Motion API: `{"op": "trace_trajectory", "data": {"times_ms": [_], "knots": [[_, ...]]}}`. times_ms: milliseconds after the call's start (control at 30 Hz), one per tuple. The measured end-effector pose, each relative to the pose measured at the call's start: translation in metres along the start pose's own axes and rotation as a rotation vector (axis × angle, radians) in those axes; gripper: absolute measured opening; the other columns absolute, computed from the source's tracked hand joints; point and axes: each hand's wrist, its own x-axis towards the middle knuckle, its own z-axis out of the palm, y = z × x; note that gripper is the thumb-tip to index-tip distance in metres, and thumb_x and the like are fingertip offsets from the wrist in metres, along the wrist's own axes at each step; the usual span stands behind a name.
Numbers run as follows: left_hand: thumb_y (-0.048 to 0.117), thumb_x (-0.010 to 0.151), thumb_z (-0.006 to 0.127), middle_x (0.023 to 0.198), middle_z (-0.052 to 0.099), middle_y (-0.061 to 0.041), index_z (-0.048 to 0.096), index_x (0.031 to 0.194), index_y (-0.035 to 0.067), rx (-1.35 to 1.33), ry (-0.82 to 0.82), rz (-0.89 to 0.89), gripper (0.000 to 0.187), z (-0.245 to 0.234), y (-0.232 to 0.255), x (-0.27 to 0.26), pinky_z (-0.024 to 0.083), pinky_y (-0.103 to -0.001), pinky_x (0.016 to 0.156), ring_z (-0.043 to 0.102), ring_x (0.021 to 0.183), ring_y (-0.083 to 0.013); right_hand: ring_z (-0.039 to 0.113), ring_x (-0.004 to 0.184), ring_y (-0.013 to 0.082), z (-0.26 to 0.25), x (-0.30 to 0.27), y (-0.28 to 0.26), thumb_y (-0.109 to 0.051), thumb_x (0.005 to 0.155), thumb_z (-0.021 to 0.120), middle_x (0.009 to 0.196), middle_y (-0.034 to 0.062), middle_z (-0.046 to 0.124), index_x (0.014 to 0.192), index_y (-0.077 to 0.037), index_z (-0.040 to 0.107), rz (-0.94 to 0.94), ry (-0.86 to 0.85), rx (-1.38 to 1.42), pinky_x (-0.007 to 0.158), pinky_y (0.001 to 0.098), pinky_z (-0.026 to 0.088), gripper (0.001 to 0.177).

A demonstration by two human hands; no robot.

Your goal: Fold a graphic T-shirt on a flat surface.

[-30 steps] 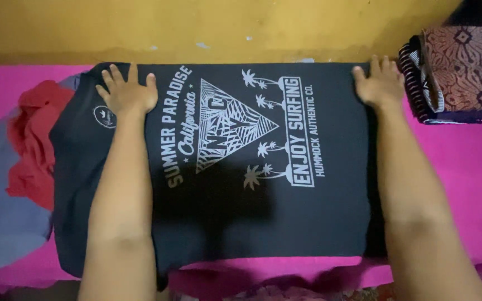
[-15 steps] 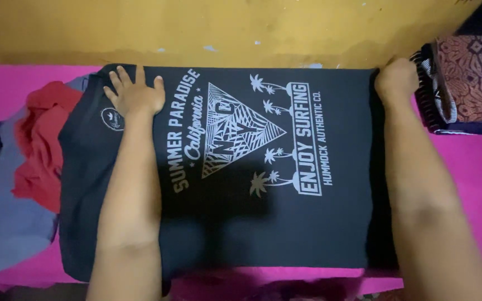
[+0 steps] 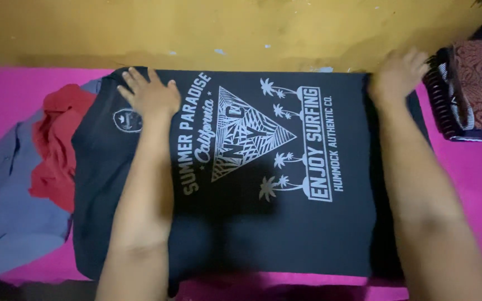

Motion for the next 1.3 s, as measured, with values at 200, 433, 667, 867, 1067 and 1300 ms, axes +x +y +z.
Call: {"op": "trace_trajectory", "data": {"times_ms": [200, 433, 667, 867, 1067, 1300], "knots": [[0.048, 0.103, 0.044, 0.169, 0.015, -0.022, 0.028, 0.16, 0.006, 0.038, -0.019, 0.332, 0.073, -0.008, 0.096, -0.048, 0.005, -0.066, 0.12, 0.004, 0.155, -0.0464, 0.019, 0.144, 0.0518, -0.074, -0.044, -0.16, -0.041, 0.094, 0.056, 0.157, 0.0315, 0.025, 0.151, 0.003, 0.039, -0.136, -0.464, 0.362, 0.11, 0.0708, 0.016, 0.074], [0.047, 0.105, 0.036, 0.171, 0.018, -0.014, 0.03, 0.162, 0.031, -0.132, -0.123, 0.525, 0.059, 0.035, 0.136, -0.056, 0.011, -0.064, 0.123, 0.012, 0.158, -0.0397, 0.017, 0.162, 0.0375, -0.136, -0.091, -0.249, -0.043, 0.103, 0.043, 0.172, 0.0179, 0.026, 0.161, -0.008, 0.037, -0.235, -0.572, 0.652, 0.129, 0.0614, 0.013, 0.068], [0.065, 0.099, 0.038, 0.169, 0.016, -0.019, 0.033, 0.16, 0.025, -0.062, -0.094, 0.387, 0.073, 0.01, 0.101, -0.05, 0.011, -0.057, 0.124, 0.008, 0.156, -0.0405, 0.012, 0.157, 0.0349, -0.15, -0.076, -0.182, -0.065, 0.099, 0.04, 0.169, 0.0178, 0.019, 0.16, -0.006, 0.026, -0.281, -0.568, 0.476, 0.124, 0.0543, 0.011, 0.086], [0.074, 0.093, 0.035, 0.169, 0.009, -0.016, 0.027, 0.161, 0.026, -0.077, -0.121, 0.227, 0.084, -0.016, 0.044, -0.029, 0.009, -0.058, 0.122, 0.003, 0.156, -0.0397, 0.012, 0.157, 0.0324, -0.129, -0.054, -0.096, -0.073, 0.095, 0.039, 0.169, 0.015, 0.02, 0.162, -0.013, 0.025, -0.129, -0.618, 0.4, 0.125, 0.0525, 0.011, 0.092], [0.075, 0.095, 0.036, 0.171, 0.01, -0.02, 0.029, 0.163, 0.023, -0.051, -0.091, 0.101, 0.086, -0.018, 0.004, -0.011, 0.008, -0.051, 0.126, 0.005, 0.157, -0.0387, 0.012, 0.157, 0.0322, -0.089, -0.034, -0.013, -0.075, 0.094, 0.039, 0.169, 0.0153, 0.019, 0.163, -0.01, 0.025, -0.003, -0.615, 0.323, 0.124, 0.0533, 0.013, 0.095], [0.071, 0.096, 0.034, 0.17, 0.011, -0.019, 0.028, 0.163, 0.022, -0.016, -0.067, 0.065, 0.083, -0.01, 0.002, -0.006, 0.008, -0.05, 0.126, 0.006, 0.158, -0.0355, 0.006, 0.158, 0.0334, -0.085, -0.038, 0.006, -0.071, 0.095, 0.032, 0.171, 0.0164, 0.012, 0.164, -0.01, 0.022, 0.06, -0.593, 0.291, 0.124, 0.059, 0.003, 0.092]]}}
